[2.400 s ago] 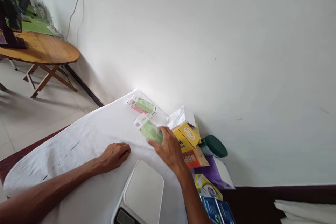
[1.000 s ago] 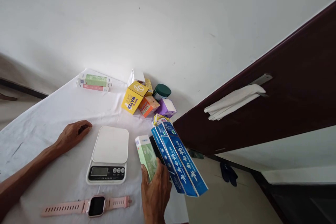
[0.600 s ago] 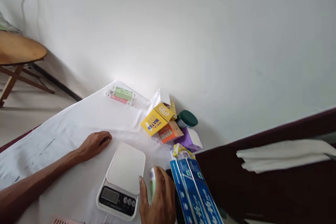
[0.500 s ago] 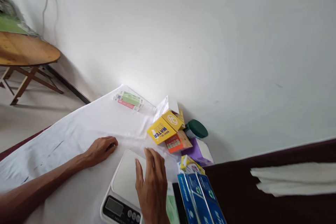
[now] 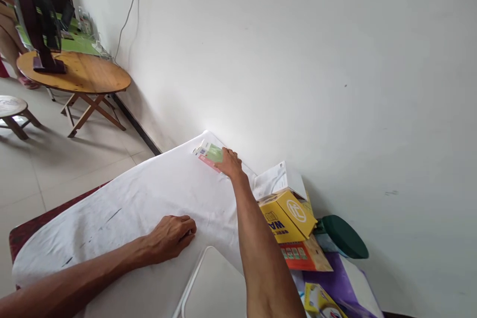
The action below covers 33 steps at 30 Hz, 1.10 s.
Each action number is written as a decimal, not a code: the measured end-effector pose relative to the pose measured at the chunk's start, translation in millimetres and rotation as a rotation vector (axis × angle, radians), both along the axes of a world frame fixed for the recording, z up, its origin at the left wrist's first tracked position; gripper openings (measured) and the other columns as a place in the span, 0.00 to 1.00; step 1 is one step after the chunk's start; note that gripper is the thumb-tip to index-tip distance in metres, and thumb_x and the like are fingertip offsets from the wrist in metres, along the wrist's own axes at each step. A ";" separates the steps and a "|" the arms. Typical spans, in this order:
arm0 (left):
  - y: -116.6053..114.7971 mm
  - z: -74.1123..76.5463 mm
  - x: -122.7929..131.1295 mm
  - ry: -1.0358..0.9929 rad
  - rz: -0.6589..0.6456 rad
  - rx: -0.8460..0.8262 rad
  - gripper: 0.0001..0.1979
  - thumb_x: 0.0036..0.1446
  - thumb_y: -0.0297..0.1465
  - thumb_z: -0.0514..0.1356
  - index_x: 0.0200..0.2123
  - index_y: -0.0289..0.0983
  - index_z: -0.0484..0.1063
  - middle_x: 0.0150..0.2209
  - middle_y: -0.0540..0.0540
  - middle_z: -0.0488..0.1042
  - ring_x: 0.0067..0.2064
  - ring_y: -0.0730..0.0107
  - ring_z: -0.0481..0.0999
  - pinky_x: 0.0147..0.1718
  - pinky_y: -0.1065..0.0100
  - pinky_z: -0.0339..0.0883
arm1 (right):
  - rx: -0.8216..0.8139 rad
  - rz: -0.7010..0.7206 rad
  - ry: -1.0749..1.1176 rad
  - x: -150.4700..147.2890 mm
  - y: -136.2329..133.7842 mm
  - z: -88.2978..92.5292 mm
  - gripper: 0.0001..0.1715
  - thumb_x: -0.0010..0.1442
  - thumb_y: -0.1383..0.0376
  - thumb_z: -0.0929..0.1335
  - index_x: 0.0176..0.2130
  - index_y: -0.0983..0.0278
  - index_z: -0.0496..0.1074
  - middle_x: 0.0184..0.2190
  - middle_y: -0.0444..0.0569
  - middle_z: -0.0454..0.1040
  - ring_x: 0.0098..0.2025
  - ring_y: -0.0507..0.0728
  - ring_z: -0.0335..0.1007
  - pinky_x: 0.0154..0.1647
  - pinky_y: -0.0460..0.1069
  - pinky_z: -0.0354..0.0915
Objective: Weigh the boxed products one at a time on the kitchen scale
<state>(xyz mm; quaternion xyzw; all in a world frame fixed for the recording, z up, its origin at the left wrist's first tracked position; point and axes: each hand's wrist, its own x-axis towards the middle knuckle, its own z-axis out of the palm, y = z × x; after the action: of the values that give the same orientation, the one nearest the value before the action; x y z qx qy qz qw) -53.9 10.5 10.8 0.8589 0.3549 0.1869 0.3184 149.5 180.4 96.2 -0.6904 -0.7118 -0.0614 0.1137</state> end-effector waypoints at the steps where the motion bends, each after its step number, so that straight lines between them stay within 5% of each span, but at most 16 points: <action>1: 0.1 -0.9 0.4 0.008 0.001 0.005 0.05 0.65 0.28 0.54 0.36 0.39 0.68 0.37 0.47 0.77 0.34 0.67 0.76 0.29 0.66 0.56 | -0.058 -0.018 -0.018 2.2 4.4 -0.8 0.21 0.71 0.56 0.66 0.57 0.65 0.70 0.55 0.53 0.72 0.52 0.59 0.73 0.52 0.59 0.72; 5: -0.2 -4.0 1.3 0.016 0.001 0.039 0.05 0.66 0.28 0.53 0.36 0.40 0.67 0.36 0.48 0.77 0.33 0.67 0.75 0.28 0.66 0.55 | -0.216 -0.081 -0.094 2.8 8.4 1.6 0.22 0.68 0.56 0.70 0.57 0.64 0.70 0.56 0.53 0.72 0.53 0.61 0.73 0.52 0.60 0.72; 10: -1.0 -1.6 0.6 0.024 -0.004 0.042 0.05 0.65 0.27 0.54 0.36 0.40 0.68 0.36 0.49 0.77 0.34 0.67 0.75 0.29 0.67 0.56 | -0.164 -0.103 -0.095 -6.7 -23.5 11.2 0.20 0.64 0.61 0.72 0.53 0.65 0.71 0.55 0.56 0.72 0.58 0.64 0.67 0.56 0.61 0.67; 17: -1.0 -5.3 0.1 -0.064 0.001 0.010 0.05 0.63 0.28 0.55 0.36 0.39 0.71 0.37 0.47 0.78 0.34 0.65 0.76 0.31 0.67 0.59 | -0.036 -0.104 0.043 6.1 -157.9 19.5 0.22 0.61 0.56 0.70 0.51 0.63 0.68 0.50 0.54 0.73 0.54 0.64 0.69 0.53 0.56 0.66; 24: 8.9 -4.5 -4.3 -0.178 0.053 -0.080 0.12 0.63 0.26 0.50 0.39 0.38 0.75 0.35 0.47 0.80 0.36 0.66 0.77 0.37 0.68 0.64 | -0.017 -0.066 0.295 3.4 -313.4 -2.9 0.25 0.62 0.56 0.70 0.55 0.62 0.67 0.50 0.53 0.74 0.54 0.64 0.71 0.54 0.58 0.69; 29: 11.7 -2.0 -6.7 -0.204 0.060 -0.129 0.13 0.61 0.28 0.51 0.39 0.37 0.76 0.30 0.49 0.78 0.30 0.67 0.75 0.34 0.69 0.64 | -0.040 -0.100 0.276 -15.0 -350.5 -22.2 0.26 0.59 0.64 0.71 0.56 0.63 0.67 0.49 0.54 0.73 0.53 0.64 0.71 0.54 0.60 0.70; 33: 11.5 -2.4 -8.7 -0.224 0.056 -0.140 0.13 0.61 0.30 0.51 0.39 0.37 0.76 0.30 0.48 0.78 0.30 0.68 0.75 0.33 0.69 0.65 | -0.058 -0.097 0.217 -17.8 -355.2 -18.4 0.31 0.60 0.64 0.72 0.60 0.62 0.63 0.53 0.55 0.73 0.56 0.67 0.70 0.55 0.64 0.70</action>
<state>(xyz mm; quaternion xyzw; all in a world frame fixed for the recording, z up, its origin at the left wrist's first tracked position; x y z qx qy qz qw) -62.6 22.0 8.4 0.7980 0.3531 0.2652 0.4100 131.7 -174.7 77.8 -0.7294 -0.6627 0.0292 0.1670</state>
